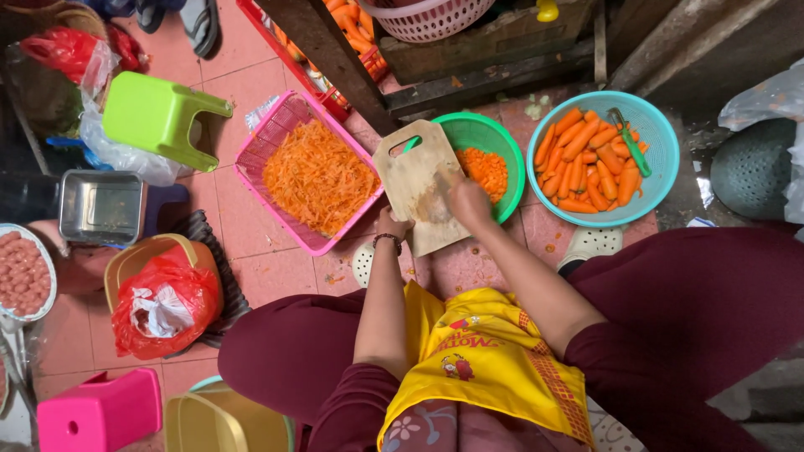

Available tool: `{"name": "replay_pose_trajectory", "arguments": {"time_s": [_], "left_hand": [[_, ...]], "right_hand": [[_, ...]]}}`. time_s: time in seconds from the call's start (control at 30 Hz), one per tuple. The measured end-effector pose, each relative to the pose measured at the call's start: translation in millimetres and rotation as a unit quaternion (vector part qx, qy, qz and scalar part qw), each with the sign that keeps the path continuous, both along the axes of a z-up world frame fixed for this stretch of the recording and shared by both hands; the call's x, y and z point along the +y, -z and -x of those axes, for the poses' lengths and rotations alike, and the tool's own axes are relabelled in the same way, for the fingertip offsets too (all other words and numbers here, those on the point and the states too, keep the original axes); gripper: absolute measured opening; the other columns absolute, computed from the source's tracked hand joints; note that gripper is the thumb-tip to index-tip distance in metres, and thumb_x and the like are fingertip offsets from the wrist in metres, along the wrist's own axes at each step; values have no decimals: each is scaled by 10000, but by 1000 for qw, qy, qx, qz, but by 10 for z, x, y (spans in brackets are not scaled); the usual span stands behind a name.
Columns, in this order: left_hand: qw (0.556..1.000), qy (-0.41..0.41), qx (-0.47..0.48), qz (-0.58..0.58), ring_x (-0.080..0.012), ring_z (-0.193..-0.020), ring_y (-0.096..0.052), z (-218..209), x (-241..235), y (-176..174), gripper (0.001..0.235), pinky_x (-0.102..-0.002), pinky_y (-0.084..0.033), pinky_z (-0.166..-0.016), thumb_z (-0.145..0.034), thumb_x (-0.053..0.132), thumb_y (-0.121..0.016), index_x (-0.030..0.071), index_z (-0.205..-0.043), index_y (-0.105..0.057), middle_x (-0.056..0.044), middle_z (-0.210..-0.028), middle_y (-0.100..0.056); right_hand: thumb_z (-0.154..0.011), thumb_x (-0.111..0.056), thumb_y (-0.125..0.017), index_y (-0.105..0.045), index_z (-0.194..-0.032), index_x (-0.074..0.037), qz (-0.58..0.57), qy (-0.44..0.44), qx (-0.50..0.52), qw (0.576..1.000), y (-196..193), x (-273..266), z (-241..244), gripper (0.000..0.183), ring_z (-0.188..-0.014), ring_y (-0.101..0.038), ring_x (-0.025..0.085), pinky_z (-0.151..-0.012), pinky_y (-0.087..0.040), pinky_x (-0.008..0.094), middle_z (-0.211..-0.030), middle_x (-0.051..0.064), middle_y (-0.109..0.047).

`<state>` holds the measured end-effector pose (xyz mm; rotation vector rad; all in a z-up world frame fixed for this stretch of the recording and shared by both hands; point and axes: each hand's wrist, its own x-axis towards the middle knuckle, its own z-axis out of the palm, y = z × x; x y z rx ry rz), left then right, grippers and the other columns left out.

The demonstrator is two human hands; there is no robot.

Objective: Shredding and slicing carrots using a manual grater into a bowl.

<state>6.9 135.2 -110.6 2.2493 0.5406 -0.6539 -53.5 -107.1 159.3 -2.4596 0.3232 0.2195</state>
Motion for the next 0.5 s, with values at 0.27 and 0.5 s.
{"name": "replay_pose_trajectory", "arguments": {"time_s": [0.27, 0.5], "left_hand": [[997, -14, 42, 58, -476, -1184, -611, -69, -27, -158, 954, -472, -663, -733, -708, 149, -953, 135, -1511, -437, -329, -1384, -470], [995, -10, 62, 74, -503, -1152, -606, -219, 30, 125, 1034, -532, -662, -696, -698, 47, -945, 112, -1541, -351, -308, -1368, -427]], "right_hand": [[-954, -314, -591, -616, -1190, -205, 15, -50, 33, 998, 296, -418, -48, 261, -1067, -699, 424, -900, -565, 565, -1069, 180, -726], [-949, -280, -487, -646, -1255, -222, 28, 22, 67, 997, 761, -675, -156, 350, -1040, -705, 425, -909, -570, 573, -1048, 194, -725]]}}
